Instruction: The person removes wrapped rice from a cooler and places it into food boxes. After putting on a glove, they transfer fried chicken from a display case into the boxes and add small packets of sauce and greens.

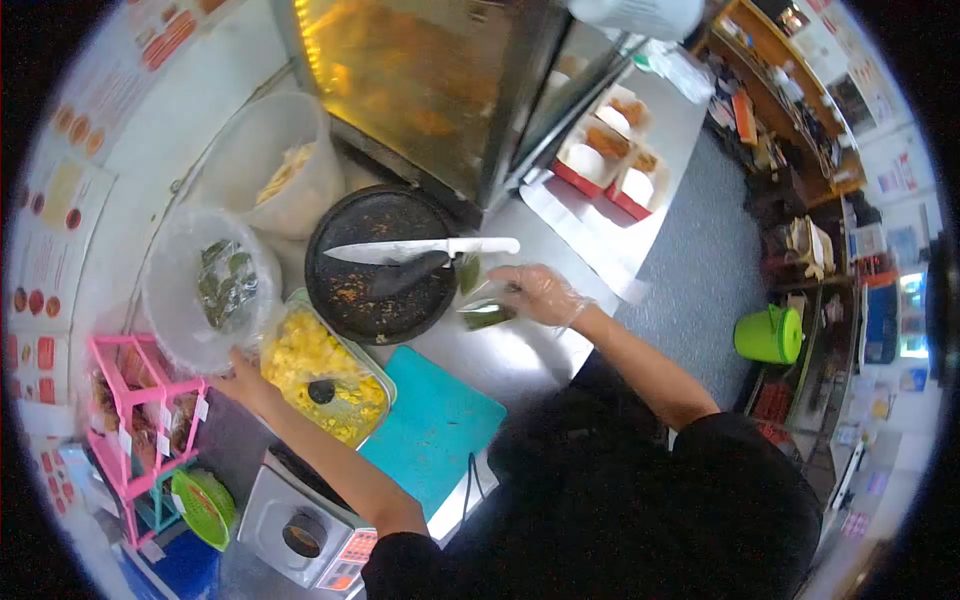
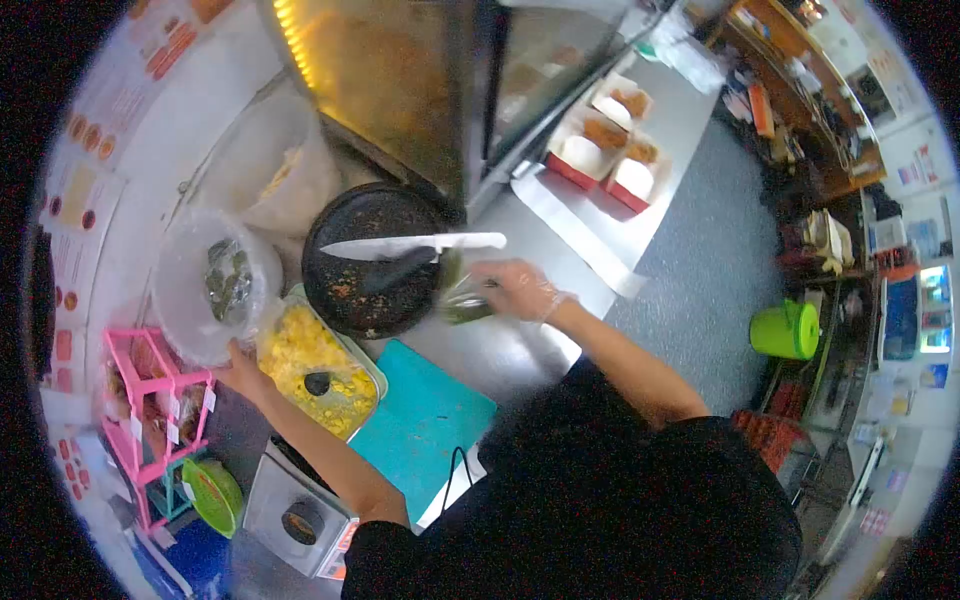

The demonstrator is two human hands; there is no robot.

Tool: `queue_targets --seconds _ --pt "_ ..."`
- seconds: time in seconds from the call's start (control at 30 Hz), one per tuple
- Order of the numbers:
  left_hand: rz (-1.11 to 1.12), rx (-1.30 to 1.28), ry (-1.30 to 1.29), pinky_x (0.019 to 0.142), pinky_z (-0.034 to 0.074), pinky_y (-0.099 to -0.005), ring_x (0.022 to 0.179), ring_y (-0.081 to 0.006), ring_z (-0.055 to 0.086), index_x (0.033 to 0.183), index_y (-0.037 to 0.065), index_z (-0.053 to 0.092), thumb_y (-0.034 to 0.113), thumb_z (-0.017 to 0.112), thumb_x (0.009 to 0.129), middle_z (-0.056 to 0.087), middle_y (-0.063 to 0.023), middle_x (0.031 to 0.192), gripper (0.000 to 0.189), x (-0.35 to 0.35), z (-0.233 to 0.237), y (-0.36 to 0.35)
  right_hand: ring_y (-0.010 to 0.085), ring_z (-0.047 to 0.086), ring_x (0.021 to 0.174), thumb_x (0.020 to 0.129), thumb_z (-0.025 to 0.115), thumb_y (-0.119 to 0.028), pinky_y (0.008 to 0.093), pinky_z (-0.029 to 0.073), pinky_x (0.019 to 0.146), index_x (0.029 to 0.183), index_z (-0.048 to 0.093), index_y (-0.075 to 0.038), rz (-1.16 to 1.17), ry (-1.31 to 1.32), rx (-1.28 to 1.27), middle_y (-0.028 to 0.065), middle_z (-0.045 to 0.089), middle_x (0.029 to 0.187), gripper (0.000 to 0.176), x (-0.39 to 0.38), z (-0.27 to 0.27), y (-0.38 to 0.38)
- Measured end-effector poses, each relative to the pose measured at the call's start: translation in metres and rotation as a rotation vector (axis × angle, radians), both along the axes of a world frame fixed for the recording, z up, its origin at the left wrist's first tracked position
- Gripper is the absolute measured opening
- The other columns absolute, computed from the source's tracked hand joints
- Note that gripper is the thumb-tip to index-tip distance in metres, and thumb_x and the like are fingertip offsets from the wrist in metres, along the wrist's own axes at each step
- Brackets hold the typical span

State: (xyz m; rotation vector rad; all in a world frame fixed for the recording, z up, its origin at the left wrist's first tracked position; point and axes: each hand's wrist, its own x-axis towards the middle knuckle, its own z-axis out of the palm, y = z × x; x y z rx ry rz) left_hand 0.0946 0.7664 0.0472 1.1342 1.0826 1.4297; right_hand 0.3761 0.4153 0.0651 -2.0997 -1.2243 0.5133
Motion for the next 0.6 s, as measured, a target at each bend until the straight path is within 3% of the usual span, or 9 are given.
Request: queue_targets --seconds 0.1,0.13,0.27,0.3,0.33,0.37,0.43,0.5,0.6 --pt "-0.036 0.068 0.125 0.094 0.051 -0.0425 0.117 -0.0291 0.053 0.144 0.0 0.027 0.0 0.063 0.085 0.046 -0.0186 0.138 0.068 -0.022 -0.033 0.035 0.0317 0.067 0.08 0.084 0.064 -0.016 0.0408 0.052 0.074 0.1 0.066 -0.003 -0.075 -0.317 -0.327 0.0186 0.068 0.087 0.02 0.028 -0.051 -0.065" --pt "0.0 -0.094 0.08 0.091 0.052 -0.0442 0.114 -0.0299 0.055 0.142 -0.002 0.026 0.0 0.062 0.085 0.048 -0.0188 0.135 0.067 -0.012 -0.012 0.019 0.0323 0.067 0.079 0.083 0.063 -0.015 0.0408 0.052 0.074 0.098 0.067 -0.003 -0.109 -0.222 -0.242 0.0186 0.068 0.086 0.019 0.036 -0.052 -0.078" --pt "-0.079 -0.041 0.063 0.091 0.052 -0.0442 0.111 -0.0295 0.056 0.136 -0.003 0.031 0.001 0.062 0.085 0.049 -0.0185 0.132 0.06 -0.011 -0.011 0.019 0.0347 0.066 0.087 0.083 0.062 -0.015 0.0419 0.05 0.083 0.098 0.068 -0.003 -0.4 0.03 -0.029 0.0197 0.068 0.092 0.02 0.07 -0.026 -0.101" --pt "-0.043 -0.074 0.071 0.089 0.053 -0.0446 0.11 -0.0293 0.057 0.134 -0.003 0.033 0.002 0.063 0.085 0.05 -0.0184 0.131 0.057 -0.008 -0.008 0.016 0.0339 0.066 0.084 0.084 0.062 -0.016 0.0402 0.051 0.083 0.095 0.07 -0.003 -0.489 -0.101 0.07 0.0194 0.068 0.091 0.019 0.088 -0.043 -0.109" --pt "-0.005 -0.106 0.081 0.088 0.053 -0.045 0.108 -0.0292 0.058 0.131 -0.003 0.035 0.002 0.063 0.085 0.05 -0.0182 0.13 0.054 -0.007 -0.006 0.015 0.0288 0.068 0.08 0.086 0.062 -0.018 0.0381 0.052 0.08 0.096 0.07 -0.004 -0.537 -0.002 0.056 0.016 0.07 0.091 0.019 0.099 -0.011 -0.104" --pt "-0.016 -0.097 0.082 0.088 0.053 -0.045 0.108 -0.0292 0.058 0.131 -0.003 0.035 0.002 0.063 0.085 0.05 -0.0182 0.13 0.054 -0.011 -0.009 0.017 0.0086 0.06 0.072 0.089 0.063 -0.015 0.0276 0.051 0.066 0.1 0.069 -0.003 -0.589 0.068 0.166 0.0039 0.068 0.085 0.018 0.116 -0.006 -0.104" --pt "-0.096 -0.027 0.028 0.086 0.053 -0.0466 0.108 -0.0297 0.058 0.129 -0.003 0.036 0.002 0.065 0.084 0.051 -0.0182 0.129 0.054 -0.015 -0.016 0.026 0.0091 0.06 0.071 0.091 0.065 -0.017 0.0253 0.051 0.063 0.109 0.064 0.004 -0.762 0.331 0.279 0.0034 0.068 0.085 0.028 0.146 0.002 -0.103" --pt "-0.07 -0.046 0.033 0.086 0.053 -0.0471 0.108 -0.0302 0.058 0.129 -0.003 0.036 0.002 0.065 0.084 0.051 -0.0181 0.129 0.054 -0.009 -0.01 0.02 0.0111 0.061 0.07 0.089 0.067 -0.019 0.0266 0.052 0.063 0.114 0.062 0.006 -0.827 0.272 0.447 0.004 0.067 0.085 0.036 0.172 -0.003 -0.106" --pt "-0.044 -0.083 0.028 0.086 0.053 -0.0476 0.11 -0.0309 0.057 0.13 -0.002 0.035 0.001 0.064 0.084 0.051 -0.0183 0.129 0.055 -0.015 -0.02 0.03 0.0144 0.065 0.083 0.088 0.069 -0.022 0.0286 0.054 0.071 0.126 0.056 0.005 -0.731 0.481 0.521 0.0078 0.066 0.098 0.049 0.207 0.021 -0.114"
